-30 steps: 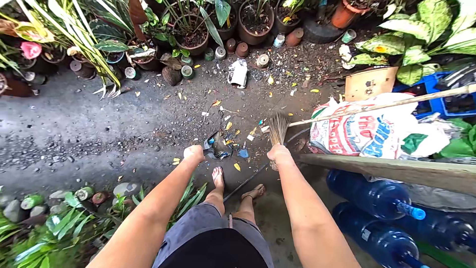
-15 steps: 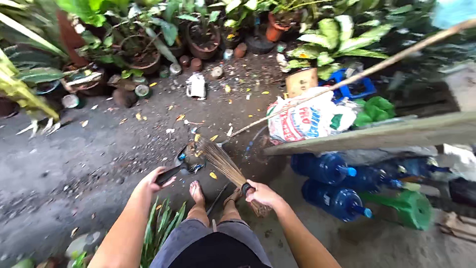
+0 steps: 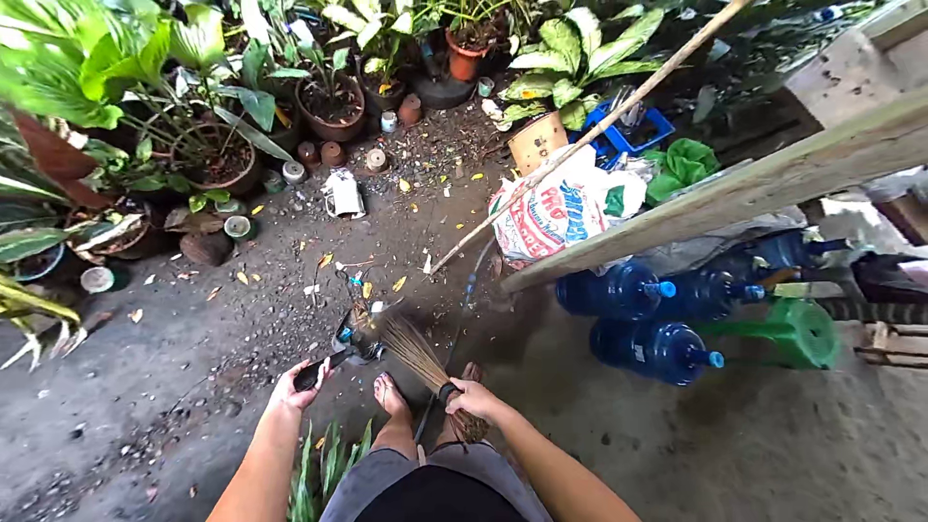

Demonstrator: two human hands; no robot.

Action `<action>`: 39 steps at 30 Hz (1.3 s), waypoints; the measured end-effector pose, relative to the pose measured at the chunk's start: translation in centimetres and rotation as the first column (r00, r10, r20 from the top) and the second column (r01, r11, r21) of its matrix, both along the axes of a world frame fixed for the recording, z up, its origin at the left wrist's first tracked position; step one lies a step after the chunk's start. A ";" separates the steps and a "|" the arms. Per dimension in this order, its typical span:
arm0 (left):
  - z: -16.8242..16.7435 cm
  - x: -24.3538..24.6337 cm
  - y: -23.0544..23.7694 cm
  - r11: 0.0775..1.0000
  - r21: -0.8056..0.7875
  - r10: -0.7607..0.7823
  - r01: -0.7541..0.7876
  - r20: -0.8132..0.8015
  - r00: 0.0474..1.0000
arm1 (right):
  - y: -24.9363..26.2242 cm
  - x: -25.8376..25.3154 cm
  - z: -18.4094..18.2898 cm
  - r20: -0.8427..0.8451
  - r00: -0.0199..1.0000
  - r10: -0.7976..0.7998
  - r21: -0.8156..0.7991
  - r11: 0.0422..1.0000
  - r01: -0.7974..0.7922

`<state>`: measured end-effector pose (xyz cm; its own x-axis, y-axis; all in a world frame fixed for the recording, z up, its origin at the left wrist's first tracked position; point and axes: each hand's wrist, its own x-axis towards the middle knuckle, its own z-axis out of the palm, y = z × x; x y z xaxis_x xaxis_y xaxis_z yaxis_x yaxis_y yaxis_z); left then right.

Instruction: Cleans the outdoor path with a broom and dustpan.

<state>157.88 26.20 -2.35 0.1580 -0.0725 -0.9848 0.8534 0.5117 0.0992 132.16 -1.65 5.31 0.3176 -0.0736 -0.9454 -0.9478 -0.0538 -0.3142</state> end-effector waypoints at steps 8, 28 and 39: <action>-0.1 0.3 -0.4 1.000 -0.002 -0.016 0.016 -0.015 1.000 | 0.2 1.1 0.0 -0.002 0.999 0.032 -0.205 0.978 -0.032; 3.0 2.2 0.7 0.877 -0.051 -0.480 0.478 -0.130 0.867 | 3.8 -3.0 6.6 -0.112 0.617 -0.779 0.232 0.583 0.778; 1.3 1.5 -2.4 0.809 0.025 -0.576 0.587 -0.168 0.800 | 7.5 3.0 1.5 -0.344 0.683 -0.644 0.463 0.516 0.721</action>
<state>159.36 23.77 -1.00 -0.0362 -0.0330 -0.9988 0.9955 -0.0890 -0.0332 135.15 5.83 6.83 0.2775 0.2905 -0.9157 -0.6481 0.7602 0.0448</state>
